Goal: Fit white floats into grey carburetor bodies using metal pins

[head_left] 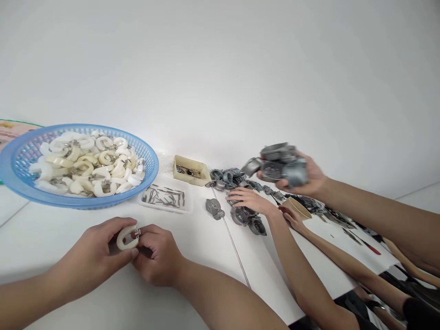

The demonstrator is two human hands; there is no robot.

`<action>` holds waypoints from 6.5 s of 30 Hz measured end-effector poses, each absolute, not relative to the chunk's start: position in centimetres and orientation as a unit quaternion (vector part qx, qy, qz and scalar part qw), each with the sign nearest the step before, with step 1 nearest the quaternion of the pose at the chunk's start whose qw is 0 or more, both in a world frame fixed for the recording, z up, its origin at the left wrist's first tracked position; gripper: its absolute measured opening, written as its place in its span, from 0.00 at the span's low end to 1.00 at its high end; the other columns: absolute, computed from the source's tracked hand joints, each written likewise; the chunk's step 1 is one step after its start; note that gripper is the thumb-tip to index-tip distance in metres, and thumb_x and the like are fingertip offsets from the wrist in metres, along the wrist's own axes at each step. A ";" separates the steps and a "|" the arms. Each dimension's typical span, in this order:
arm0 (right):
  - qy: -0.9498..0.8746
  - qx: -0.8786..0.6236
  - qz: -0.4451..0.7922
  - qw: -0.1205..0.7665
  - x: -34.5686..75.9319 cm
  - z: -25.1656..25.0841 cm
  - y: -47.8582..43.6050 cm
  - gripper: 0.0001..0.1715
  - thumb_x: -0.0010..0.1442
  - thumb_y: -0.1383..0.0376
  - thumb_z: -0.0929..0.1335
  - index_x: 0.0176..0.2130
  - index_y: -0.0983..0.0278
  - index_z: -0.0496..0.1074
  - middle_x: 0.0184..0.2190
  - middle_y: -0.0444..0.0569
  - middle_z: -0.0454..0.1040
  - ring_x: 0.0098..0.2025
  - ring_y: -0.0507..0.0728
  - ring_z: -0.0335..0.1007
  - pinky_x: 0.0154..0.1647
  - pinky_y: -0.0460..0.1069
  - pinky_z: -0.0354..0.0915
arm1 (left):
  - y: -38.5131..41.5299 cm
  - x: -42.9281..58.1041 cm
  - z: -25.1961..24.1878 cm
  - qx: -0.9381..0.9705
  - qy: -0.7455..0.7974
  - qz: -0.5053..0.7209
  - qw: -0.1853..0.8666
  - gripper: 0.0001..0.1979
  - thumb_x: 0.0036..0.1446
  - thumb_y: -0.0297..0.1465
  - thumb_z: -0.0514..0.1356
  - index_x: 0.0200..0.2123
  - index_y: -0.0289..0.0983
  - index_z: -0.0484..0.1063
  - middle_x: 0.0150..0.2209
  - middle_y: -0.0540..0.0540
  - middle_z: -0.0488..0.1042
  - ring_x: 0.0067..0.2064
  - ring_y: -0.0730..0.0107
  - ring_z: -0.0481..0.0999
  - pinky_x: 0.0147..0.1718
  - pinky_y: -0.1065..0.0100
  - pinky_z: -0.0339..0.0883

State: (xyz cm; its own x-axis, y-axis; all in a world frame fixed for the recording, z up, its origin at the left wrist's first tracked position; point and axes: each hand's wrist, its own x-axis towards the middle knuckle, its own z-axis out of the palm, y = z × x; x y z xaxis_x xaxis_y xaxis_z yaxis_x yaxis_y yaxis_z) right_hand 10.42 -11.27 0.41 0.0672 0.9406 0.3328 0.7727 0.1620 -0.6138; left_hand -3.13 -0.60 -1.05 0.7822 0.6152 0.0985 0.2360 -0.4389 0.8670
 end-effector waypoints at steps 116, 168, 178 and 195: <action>-0.674 -0.627 0.121 0.372 10.6 0.5 -11.3 0.03 0.50 0.69 0.63 0.27 0.61 0.66 0.33 0.46 0.73 0.35 0.53 0.69 0.36 0.45 0.67 | -0.6 -3.2 1.1 0.818 0.236 0.162 0.499 0.19 0.49 0.34 0.58 0.46 0.39 0.67 0.42 0.47 0.74 0.41 0.62 0.74 0.40 0.66 0.70; -0.671 -0.626 0.118 0.380 10.4 0.2 -11.2 0.07 0.51 0.65 0.63 0.23 0.62 0.60 0.28 0.45 0.70 0.32 0.52 0.67 0.33 0.44 0.64 | -0.5 -3.3 0.7 0.814 0.253 0.144 0.503 0.22 0.49 0.37 0.58 0.48 0.38 0.65 0.42 0.48 0.74 0.41 0.64 0.74 0.39 0.67 0.70; -0.668 -0.627 0.125 0.380 10.4 0.5 -11.3 0.05 0.51 0.66 0.63 0.24 0.62 0.62 0.29 0.45 0.71 0.34 0.52 0.68 0.35 0.44 0.64 | -0.7 -3.4 1.3 0.821 0.242 0.144 0.497 0.17 0.48 0.35 0.58 0.43 0.39 0.67 0.37 0.50 0.75 0.36 0.65 0.74 0.34 0.68 0.69; -0.676 -0.635 0.116 0.356 10.5 0.4 -11.2 0.03 0.49 0.67 0.63 0.25 0.61 0.63 0.29 0.46 0.71 0.34 0.52 0.68 0.34 0.44 0.65 | -0.7 -3.3 1.5 0.820 0.230 0.155 0.500 0.17 0.49 0.34 0.57 0.44 0.39 0.67 0.39 0.48 0.75 0.40 0.63 0.74 0.38 0.66 0.70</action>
State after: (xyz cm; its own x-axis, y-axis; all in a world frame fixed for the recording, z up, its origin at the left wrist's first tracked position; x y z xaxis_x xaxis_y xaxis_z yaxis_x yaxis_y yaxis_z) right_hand 10.54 -11.23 0.38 0.0600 0.9410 0.3330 0.7758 0.1659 -0.6088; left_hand -3.31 -0.67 1.46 0.8458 0.5330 0.0251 0.2222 -0.3945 0.8916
